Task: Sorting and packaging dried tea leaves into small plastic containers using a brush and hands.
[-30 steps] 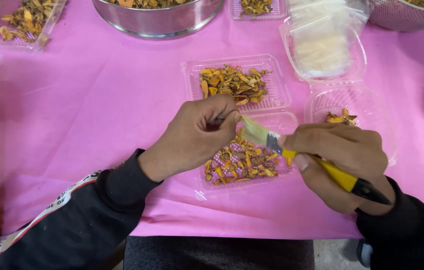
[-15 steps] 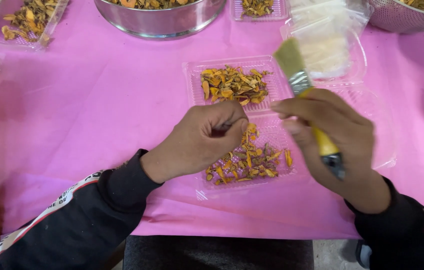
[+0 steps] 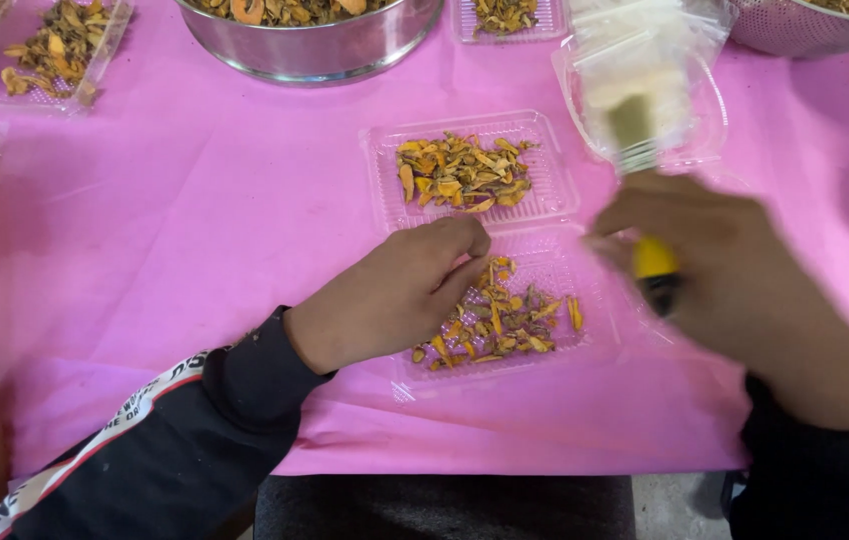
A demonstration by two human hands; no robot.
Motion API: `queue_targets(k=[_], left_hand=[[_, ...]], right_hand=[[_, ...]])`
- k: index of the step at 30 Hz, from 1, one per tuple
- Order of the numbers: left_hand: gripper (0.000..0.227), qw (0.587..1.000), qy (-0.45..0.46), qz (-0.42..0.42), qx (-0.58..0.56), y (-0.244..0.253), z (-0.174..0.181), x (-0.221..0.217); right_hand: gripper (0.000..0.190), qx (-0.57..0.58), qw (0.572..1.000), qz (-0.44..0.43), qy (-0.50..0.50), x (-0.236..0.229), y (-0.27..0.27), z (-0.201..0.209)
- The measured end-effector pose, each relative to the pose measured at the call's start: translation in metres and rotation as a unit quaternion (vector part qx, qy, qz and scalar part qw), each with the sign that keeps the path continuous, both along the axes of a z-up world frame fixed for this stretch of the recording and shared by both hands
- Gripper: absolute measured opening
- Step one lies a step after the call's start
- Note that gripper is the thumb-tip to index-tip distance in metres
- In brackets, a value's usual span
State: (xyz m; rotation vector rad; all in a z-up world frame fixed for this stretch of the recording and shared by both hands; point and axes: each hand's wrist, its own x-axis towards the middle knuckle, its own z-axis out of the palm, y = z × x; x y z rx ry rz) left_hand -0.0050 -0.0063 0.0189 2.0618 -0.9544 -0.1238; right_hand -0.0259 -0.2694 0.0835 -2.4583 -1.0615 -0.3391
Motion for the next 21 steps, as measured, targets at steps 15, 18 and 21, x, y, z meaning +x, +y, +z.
queue_targets(k=[15, 18, 21], left_hand=[[0.014, 0.975, -0.152, -0.024, 0.162, -0.001, -0.029, 0.004], [0.016, 0.969, -0.185, -0.032, 0.161, -0.002, -0.033, 0.005], [0.011, 0.979, -0.158, -0.041, 0.123, -0.003, -0.029, 0.004]], right_hand=[[0.022, -0.056, 0.992, -0.115, 0.009, 0.015, -0.035, 0.003], [0.010, 0.015, 1.000, 0.000, -0.006, 0.008, 0.005, 0.007], [0.006, -0.018, 0.998, 0.063, 0.021, 0.010, 0.028, -0.001]])
